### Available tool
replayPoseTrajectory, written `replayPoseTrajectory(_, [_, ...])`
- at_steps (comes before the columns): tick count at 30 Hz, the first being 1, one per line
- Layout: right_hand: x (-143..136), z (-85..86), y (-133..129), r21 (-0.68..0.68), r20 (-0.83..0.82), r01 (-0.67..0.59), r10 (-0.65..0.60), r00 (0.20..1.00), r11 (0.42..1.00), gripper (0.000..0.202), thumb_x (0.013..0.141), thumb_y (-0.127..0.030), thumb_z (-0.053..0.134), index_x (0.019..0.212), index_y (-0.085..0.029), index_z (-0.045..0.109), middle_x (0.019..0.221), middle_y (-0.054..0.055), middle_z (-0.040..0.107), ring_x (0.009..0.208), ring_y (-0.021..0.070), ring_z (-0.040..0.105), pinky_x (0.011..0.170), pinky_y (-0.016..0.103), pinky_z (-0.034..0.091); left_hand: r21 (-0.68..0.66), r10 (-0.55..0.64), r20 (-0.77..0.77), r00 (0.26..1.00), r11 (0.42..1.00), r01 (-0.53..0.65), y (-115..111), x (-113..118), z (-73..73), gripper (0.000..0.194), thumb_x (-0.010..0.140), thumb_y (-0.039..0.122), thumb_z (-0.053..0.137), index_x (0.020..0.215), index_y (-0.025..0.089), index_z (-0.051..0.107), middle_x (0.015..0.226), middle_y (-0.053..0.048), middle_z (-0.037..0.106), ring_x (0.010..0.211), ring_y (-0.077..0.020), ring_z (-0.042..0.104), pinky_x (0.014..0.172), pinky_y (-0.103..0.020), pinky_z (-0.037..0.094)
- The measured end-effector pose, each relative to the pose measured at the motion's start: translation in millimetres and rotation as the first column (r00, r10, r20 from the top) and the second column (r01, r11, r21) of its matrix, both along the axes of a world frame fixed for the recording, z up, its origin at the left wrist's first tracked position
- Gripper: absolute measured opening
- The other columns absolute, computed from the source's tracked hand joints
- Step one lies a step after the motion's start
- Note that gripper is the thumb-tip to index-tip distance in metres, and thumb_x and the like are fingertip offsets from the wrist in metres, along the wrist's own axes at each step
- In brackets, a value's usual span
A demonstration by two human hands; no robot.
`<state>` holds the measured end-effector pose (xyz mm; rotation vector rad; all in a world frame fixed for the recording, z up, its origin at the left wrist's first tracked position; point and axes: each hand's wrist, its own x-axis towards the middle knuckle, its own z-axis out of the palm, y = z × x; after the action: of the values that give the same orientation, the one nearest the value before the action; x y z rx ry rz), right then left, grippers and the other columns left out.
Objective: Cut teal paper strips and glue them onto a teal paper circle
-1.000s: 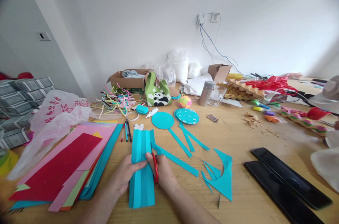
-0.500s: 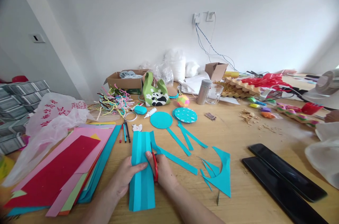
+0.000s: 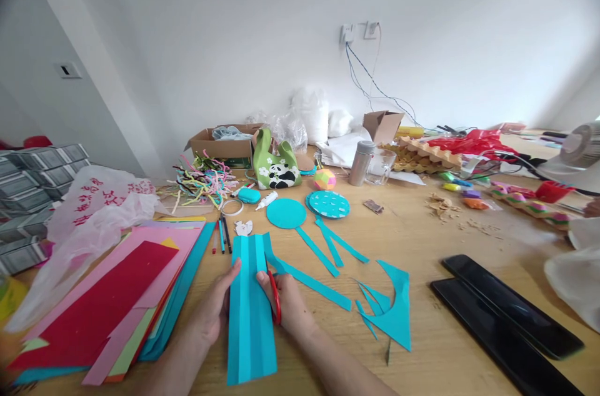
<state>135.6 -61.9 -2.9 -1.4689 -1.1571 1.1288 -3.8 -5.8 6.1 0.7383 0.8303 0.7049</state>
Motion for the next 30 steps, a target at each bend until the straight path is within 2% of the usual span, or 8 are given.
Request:
replayPoseTrajectory(8, [-4.0,-11.1,1.0,-0.062,-0.003,-0.073,0.073,0.997,0.995,0.061,0.074,-0.077,0.048,0.054,-0.02,0.035,0.049,-0.005,0.032,0.046,0.007,0.027,0.042,0.022,0.022,0.081,0.031,-0.065,0.997,0.996,-0.026,3.0,-1.0,-7.6,0.042,0.064,0.035,0.081,0.095,0.009,0.072,0.094,-0.016,0.074,0.088,-0.0344,0.07,0.077,-0.043,0.056])
replayPoseTrajectory(13, [-2.1,-17.8,3.2,-0.054,0.027,-0.037,0.038,0.999,0.998,0.06,0.075,-0.075,0.048,0.054,-0.02,0.037,0.049,-0.003,0.038,0.046,0.0085,0.032,0.04,0.022,0.025,0.121,0.015,-0.066,0.998,0.993,-0.007,-0.4,1.4,-9.4,0.036,0.066,0.034,0.079,0.092,0.009,0.072,0.09,-0.016,0.075,0.082,-0.0333,0.071,0.073,-0.042,0.057])
replayPoseTrajectory(17, [-3.0,-15.8,2.8,-0.054,0.036,-0.022,0.024,0.999,0.998,0.059,0.076,-0.074,0.048,0.055,-0.02,0.041,0.048,-0.002,0.041,0.045,0.0098,0.035,0.041,0.023,0.027,0.139,0.016,-0.064,0.998,0.99,-0.007,-1.7,1.9,-9.7,0.034,0.068,0.035,0.078,0.091,0.01,0.072,0.09,-0.015,0.075,0.081,-0.0326,0.071,0.072,-0.042,0.057])
replayPoseTrajectory(26, [-3.3,-17.0,2.9,0.004,-0.004,-0.033,0.033,0.999,0.999,0.058,0.077,-0.073,0.049,0.056,-0.019,0.039,0.052,-0.003,0.039,0.047,0.0081,0.032,0.043,0.023,0.027,0.15,0.026,-0.073,0.997,0.989,-0.015,-2.8,1.1,-7.0,0.034,0.069,0.034,0.077,0.093,0.011,0.072,0.09,-0.015,0.075,0.081,-0.0317,0.07,0.075,-0.043,0.056])
replayPoseTrajectory(30, [-3.3,-17.5,2.6,-0.042,-0.006,-0.02,0.02,1.0,0.999,0.058,0.078,-0.073,0.048,0.056,-0.02,0.039,0.047,-0.004,0.038,0.042,0.0079,0.033,0.039,0.022,0.025,0.151,0.012,-0.087,0.996,0.989,0.001,-3.1,1.1,-6.7,0.035,0.068,0.035,0.077,0.093,0.011,0.072,0.089,-0.015,0.075,0.08,-0.0313,0.071,0.076,-0.042,0.056])
